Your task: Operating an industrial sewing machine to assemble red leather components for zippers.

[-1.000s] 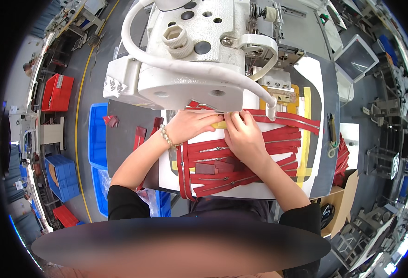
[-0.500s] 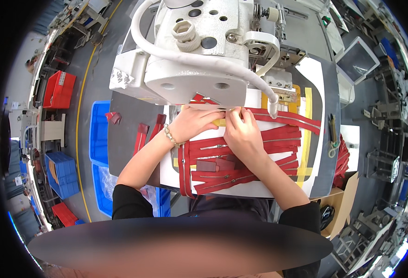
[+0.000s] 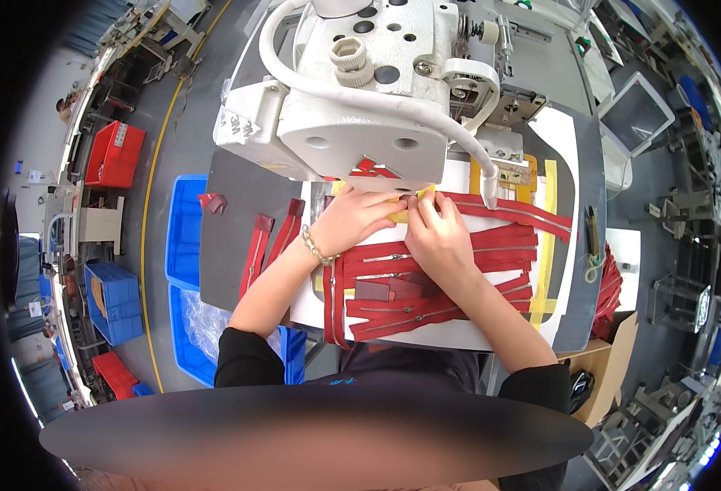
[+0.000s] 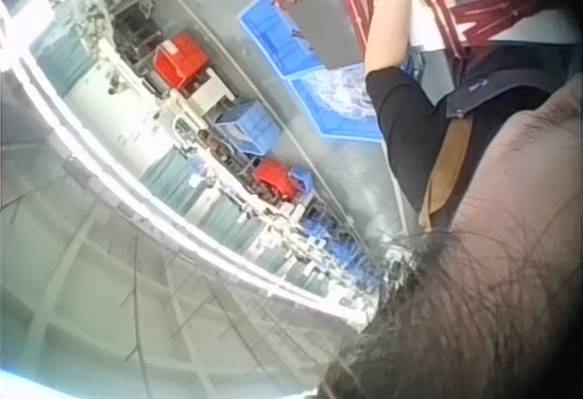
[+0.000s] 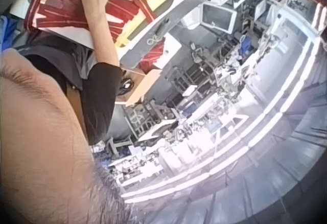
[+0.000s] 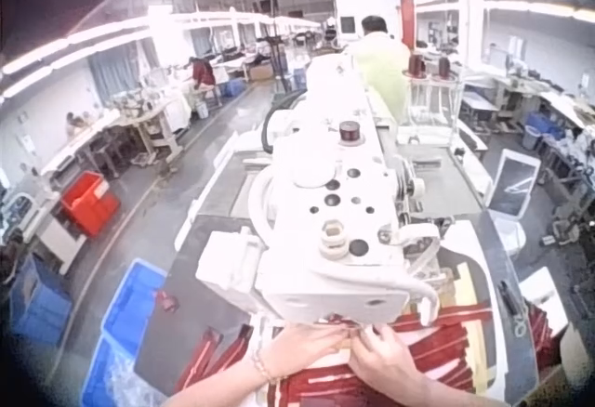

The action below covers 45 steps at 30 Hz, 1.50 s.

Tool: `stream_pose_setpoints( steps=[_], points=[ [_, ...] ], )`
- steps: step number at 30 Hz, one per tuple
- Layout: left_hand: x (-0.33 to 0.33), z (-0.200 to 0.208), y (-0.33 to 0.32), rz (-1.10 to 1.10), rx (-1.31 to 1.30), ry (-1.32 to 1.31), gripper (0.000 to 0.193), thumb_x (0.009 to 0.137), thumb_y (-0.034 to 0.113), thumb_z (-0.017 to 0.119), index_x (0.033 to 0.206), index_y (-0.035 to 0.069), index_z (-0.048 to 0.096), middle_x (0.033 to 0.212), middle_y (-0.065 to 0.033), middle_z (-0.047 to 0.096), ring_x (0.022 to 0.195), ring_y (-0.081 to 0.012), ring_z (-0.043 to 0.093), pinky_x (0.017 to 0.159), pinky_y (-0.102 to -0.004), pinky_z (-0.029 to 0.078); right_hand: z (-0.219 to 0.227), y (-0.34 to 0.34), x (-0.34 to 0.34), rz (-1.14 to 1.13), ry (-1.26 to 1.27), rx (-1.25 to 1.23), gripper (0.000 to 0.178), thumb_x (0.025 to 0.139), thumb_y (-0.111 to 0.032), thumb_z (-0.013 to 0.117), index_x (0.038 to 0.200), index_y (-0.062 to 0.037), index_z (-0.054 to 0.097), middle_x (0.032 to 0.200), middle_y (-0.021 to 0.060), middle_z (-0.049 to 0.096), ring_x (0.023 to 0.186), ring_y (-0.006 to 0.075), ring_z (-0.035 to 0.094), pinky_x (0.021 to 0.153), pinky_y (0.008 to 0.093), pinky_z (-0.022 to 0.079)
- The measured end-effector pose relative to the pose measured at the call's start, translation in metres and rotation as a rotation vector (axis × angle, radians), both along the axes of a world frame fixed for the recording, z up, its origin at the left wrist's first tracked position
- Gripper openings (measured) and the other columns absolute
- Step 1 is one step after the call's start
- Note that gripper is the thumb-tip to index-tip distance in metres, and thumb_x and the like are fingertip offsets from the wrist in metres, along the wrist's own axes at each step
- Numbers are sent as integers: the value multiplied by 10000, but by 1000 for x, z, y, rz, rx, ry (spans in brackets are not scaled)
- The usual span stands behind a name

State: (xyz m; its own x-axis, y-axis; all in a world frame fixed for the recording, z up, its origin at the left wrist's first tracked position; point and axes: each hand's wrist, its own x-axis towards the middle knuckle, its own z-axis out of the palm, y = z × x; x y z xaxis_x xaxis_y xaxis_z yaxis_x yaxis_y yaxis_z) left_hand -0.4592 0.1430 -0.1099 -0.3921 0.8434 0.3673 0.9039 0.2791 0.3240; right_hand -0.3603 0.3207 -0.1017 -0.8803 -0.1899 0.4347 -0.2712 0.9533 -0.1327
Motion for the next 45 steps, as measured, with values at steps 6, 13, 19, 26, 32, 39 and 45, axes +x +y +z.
stream_pose_setpoints(
  steps=[6,13,19,26,32,39,45],
  points=[
    [16,7,-2,108,82,46,378,736,236,727,1052,53,632,1085,-58,612,1018,-227,566,928,-379,412,2,-1,1,-9,12,5,427,710,-63,683,1118,44,618,1109,187,576,992,327,570,842,363,516],
    [23,9,2,211,27,71,432,731,212,728,1097,20,602,1061,-89,601,1012,-247,556,915,-380,427,2,-1,-1,-6,69,56,361,699,-111,644,1031,30,656,1028,177,589,931,298,584,855,362,509],
    [33,17,11,294,-21,84,426,787,214,686,1176,67,594,1123,-87,576,1018,-267,550,908,-394,426,1,-1,-1,-12,78,43,363,696,-116,642,1027,30,656,1023,178,590,934,301,581,867,366,506],
    [36,5,9,291,-72,130,418,811,199,659,1211,94,593,1064,-86,561,993,-257,546,882,-381,421,1,1,-1,-3,61,37,368,696,-115,631,1034,27,658,1019,182,593,942,307,585,876,376,503],
    [39,6,12,308,-129,195,407,835,188,603,1233,103,592,1071,-92,564,998,-242,548,885,-379,415,-2,1,-1,-7,70,47,358,704,-111,622,1027,39,658,1017,180,589,931,304,583,879,377,499],
    [42,4,12,348,-164,227,400,844,181,548,1236,106,587,1059,-88,573,998,-225,551,913,-387,391,3,1,-3,5,77,58,356,708,-104,619,1028,44,658,1001,176,580,922,301,577,880,380,497],
    [43,6,13,384,-217,277,385,853,229,585,1234,172,599,1022,-7,578,971,-153,548,922,-401,333,0,2,-2,0,54,62,357,711,-106,615,1031,48,655,1014,180,579,953,312,576,890,393,494]
  ],
)
